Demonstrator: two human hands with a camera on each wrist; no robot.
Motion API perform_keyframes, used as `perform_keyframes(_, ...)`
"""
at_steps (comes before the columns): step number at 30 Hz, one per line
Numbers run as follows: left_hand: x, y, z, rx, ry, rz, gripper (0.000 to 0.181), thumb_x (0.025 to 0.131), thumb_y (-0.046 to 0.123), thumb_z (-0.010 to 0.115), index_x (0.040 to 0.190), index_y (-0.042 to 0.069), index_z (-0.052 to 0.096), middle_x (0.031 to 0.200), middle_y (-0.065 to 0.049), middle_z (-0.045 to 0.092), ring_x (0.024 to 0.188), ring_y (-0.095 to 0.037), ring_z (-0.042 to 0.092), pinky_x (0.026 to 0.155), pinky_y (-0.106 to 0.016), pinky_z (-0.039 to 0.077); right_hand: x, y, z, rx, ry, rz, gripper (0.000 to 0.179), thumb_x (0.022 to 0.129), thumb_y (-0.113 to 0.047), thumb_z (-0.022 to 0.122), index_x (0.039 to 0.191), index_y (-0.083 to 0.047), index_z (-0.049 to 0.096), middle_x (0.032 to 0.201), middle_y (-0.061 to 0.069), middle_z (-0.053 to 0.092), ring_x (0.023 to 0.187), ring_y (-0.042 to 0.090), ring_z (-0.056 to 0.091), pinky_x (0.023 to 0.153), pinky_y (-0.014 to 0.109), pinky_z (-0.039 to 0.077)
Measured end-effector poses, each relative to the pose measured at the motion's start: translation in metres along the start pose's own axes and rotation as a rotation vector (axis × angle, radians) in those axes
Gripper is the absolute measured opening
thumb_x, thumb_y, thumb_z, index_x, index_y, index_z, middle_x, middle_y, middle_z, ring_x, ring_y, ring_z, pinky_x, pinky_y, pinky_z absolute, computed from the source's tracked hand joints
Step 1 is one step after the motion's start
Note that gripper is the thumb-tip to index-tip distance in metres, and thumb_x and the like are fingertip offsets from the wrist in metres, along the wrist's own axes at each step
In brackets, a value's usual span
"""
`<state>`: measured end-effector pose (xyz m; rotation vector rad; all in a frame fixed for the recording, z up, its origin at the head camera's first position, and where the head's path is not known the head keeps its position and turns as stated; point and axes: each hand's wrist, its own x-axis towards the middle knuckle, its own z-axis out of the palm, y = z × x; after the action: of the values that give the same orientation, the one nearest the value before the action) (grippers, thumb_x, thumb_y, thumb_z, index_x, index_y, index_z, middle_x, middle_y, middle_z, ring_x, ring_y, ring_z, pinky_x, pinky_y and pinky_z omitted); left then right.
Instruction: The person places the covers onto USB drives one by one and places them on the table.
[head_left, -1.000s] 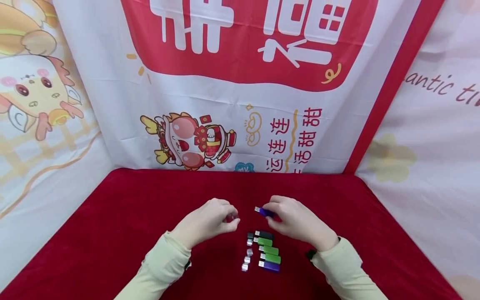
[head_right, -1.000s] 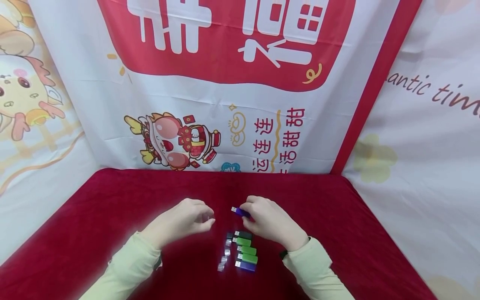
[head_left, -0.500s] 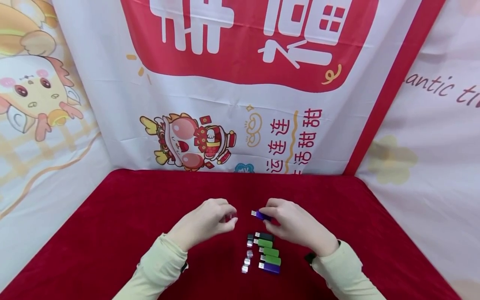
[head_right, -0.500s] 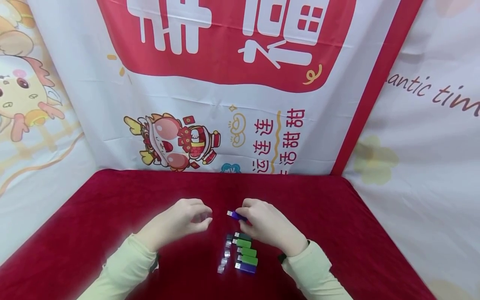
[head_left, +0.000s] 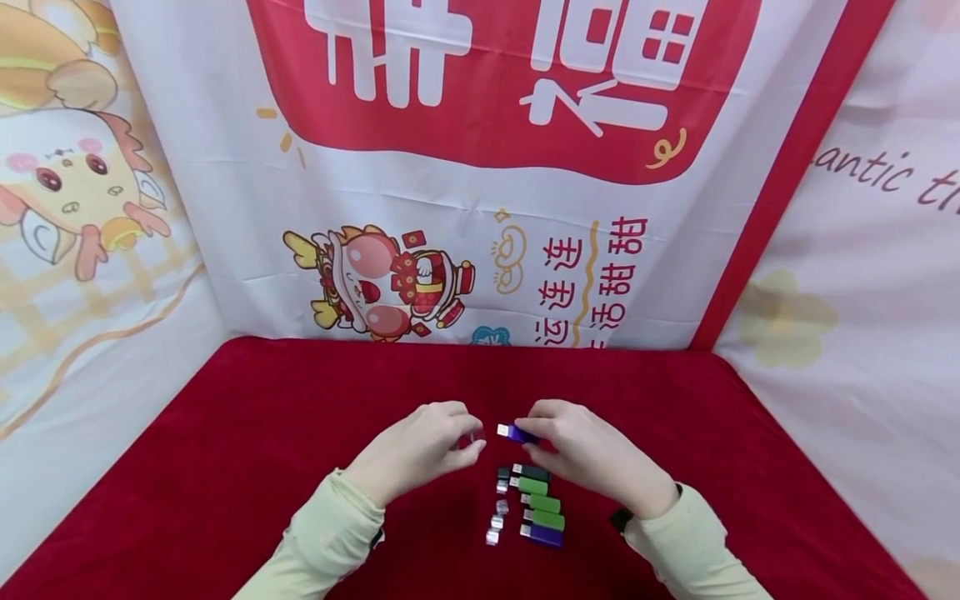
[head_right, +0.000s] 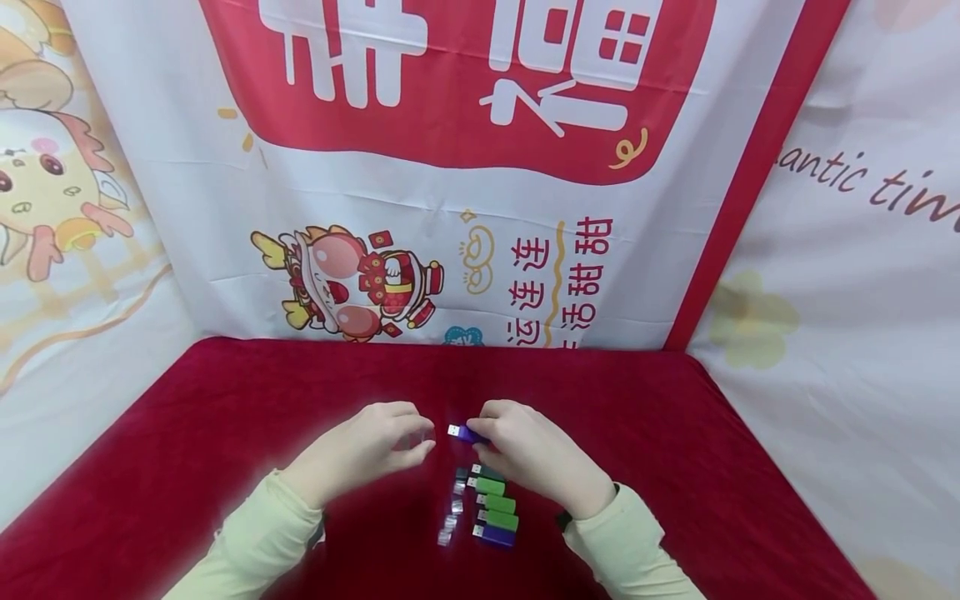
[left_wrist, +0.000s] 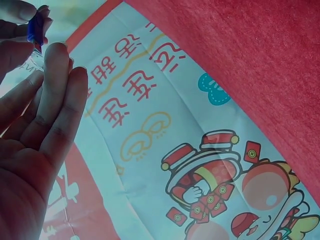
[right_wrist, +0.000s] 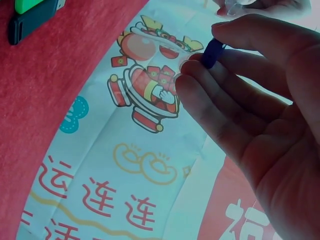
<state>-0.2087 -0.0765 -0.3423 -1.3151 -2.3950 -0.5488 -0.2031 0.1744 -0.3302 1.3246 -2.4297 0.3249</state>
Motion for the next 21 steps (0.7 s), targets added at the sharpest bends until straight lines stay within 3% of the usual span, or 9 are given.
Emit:
perform_keyframes(8, 0.002, 0.003, -0.002, 0.072, -0.024, -0.005, 0.011, 0.086, 0.016, 0.077, 0.092, 0.007, 0.074, 0.082, -0.002, 0.064, 0.068, -0.007, 0.058, 0.065, -0.013, 0.048, 0.004, -0.006, 0.0, -0.004, 0.019, -0.032, 0.023, 0.079, -0.012, 0.083, 0.101, -0.007, 0.076, 0.088, -0.001, 0.063, 0.077, 0.008, 0.059, 0.071, 0.016, 0.05)
perform_keyframes(16, 0.004, 0.009, -0.001, 0.113, -0.05, 0.029, 0.009, 0.088, 0.017, 0.074, 0.084, 0.009, 0.071, 0.075, 0.0, 0.059, 0.064, -0.007, 0.053, 0.061, -0.013, 0.046, 0.004, -0.009, 0.001, 0.003, 0.038, -0.049, 0.023, 0.079, -0.01, 0.082, 0.101, -0.007, 0.076, 0.089, -0.001, 0.061, 0.076, 0.008, 0.058, 0.068, 0.013, 0.048)
perform_keyframes(21, 0.002, 0.011, 0.001, 0.141, -0.037, 0.035, 0.01, 0.088, 0.016, 0.074, 0.081, 0.01, 0.069, 0.071, 0.003, 0.054, 0.062, -0.006, 0.052, 0.059, -0.013, 0.045, 0.003, -0.01, 0.002, -0.016, 0.038, -0.052, 0.024, 0.078, -0.01, 0.083, 0.102, -0.008, 0.076, 0.089, 0.0, 0.06, 0.077, 0.009, 0.057, 0.069, 0.015, 0.049)
